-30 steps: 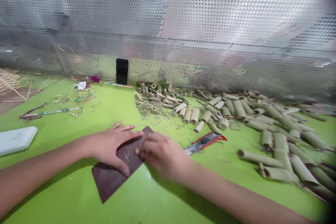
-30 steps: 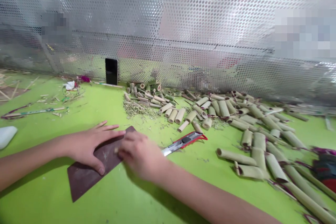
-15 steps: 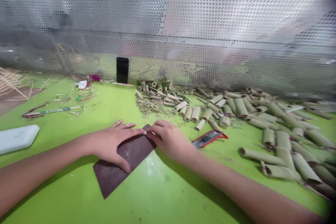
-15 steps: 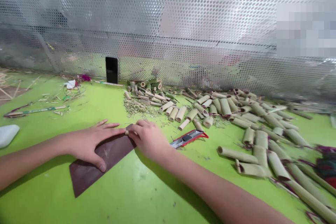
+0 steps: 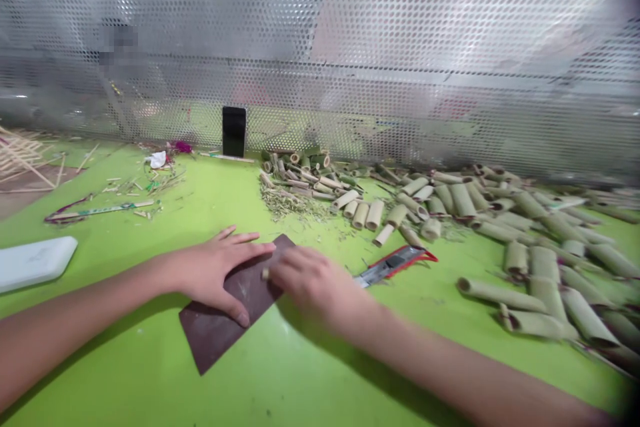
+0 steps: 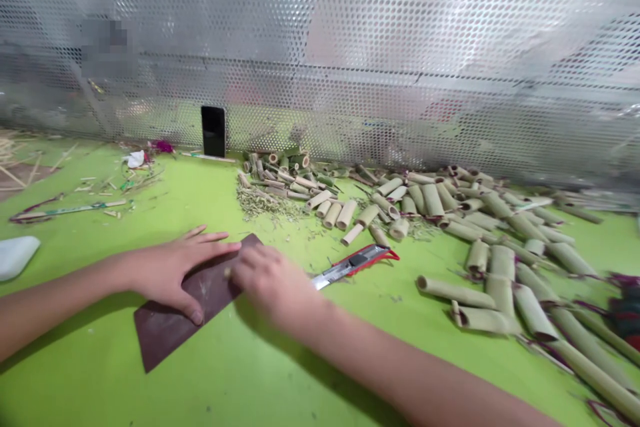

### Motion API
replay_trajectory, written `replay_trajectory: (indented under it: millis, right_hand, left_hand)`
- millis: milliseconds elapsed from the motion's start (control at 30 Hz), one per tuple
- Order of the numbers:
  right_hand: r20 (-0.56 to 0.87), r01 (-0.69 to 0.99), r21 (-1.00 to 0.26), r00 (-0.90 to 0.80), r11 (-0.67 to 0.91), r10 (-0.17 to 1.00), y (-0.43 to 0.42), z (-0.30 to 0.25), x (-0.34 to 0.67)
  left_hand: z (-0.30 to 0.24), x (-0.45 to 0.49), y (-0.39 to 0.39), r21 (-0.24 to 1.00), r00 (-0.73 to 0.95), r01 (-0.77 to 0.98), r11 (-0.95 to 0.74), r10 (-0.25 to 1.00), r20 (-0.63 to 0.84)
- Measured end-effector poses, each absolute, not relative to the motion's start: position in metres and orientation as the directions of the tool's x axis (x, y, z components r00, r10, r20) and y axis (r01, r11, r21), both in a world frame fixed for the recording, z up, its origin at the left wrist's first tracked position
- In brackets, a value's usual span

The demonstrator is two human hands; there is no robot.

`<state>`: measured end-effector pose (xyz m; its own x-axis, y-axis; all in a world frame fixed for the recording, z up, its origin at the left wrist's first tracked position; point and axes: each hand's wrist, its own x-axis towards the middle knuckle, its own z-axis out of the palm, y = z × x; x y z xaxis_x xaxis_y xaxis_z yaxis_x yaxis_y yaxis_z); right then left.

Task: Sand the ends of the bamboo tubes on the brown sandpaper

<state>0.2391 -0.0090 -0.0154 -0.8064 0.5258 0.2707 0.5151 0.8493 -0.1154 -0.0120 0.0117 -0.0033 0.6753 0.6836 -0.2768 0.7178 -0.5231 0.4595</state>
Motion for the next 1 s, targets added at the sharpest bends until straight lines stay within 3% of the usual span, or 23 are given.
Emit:
replay_trajectory:
  millis: [67, 200, 333, 400, 467, 533, 600, 700, 800, 1000]
  right_hand:
    - [0.273, 0.588, -0.102, -0.759, 0.802, 0.591, -0.009, -0.015, 0.239]
    - [0.245, 0.450, -0.070, -0.857, 0.890, 0.453, -0.012, -0.014, 0.238]
    - [0.256, 0.559, -0.094, -0.786, 0.824, 0.563, -0.008, -0.014, 0.239]
    - [0.248, 0.539, -0.097, -0.801, 0.837, 0.545, -0.013, -0.015, 0.238]
    - [0.236, 0.456, -0.138, -0.847, 0.879, 0.477, -0.021, -0.015, 0.234]
    - [0.251, 0.394, -0.280, -0.850, 0.876, 0.462, -0.026, -0.013, 0.231]
    - [0.248, 0.383, -0.552, -0.773, 0.741, 0.584, -0.023, -0.009, 0.231]
    - [0.056, 0.264, -0.924, -0.623, 0.277, 0.780, -0.007, -0.001, 0.235]
    - [-0.109, 0.098, -0.993, -0.609, -0.061, 0.786, 0.004, -0.001, 0.238]
    - [-0.168, -0.044, -0.969, -0.612, -0.245, 0.773, 0.000, -0.009, 0.234]
  left_hand:
    - [-0.001, -0.011, 0.012, 0.445, 0.666, 0.730, -0.519, 0.686, -0.292]
    - [0.002, -0.009, 0.011, 0.431, 0.649, 0.750, -0.502, 0.685, -0.331]
    - [0.002, -0.009, 0.011, 0.427, 0.655, 0.745, -0.513, 0.686, -0.317]
    - [0.003, -0.009, 0.010, 0.419, 0.643, 0.756, -0.503, 0.689, -0.334]
    - [0.003, -0.009, 0.010, 0.413, 0.635, 0.764, -0.495, 0.688, -0.351]
    - [0.003, -0.009, 0.010, 0.413, 0.641, 0.760, -0.502, 0.684, -0.348]
    - [0.001, -0.010, 0.010, 0.414, 0.651, 0.751, -0.514, 0.684, -0.330]
    - [-0.003, -0.011, 0.012, 0.414, 0.668, 0.734, -0.538, 0.681, -0.299]
    - [-0.006, -0.011, 0.013, 0.416, 0.670, 0.733, -0.538, 0.678, -0.304]
    - [-0.010, -0.013, 0.014, 0.419, 0.683, 0.718, -0.556, 0.676, -0.275]
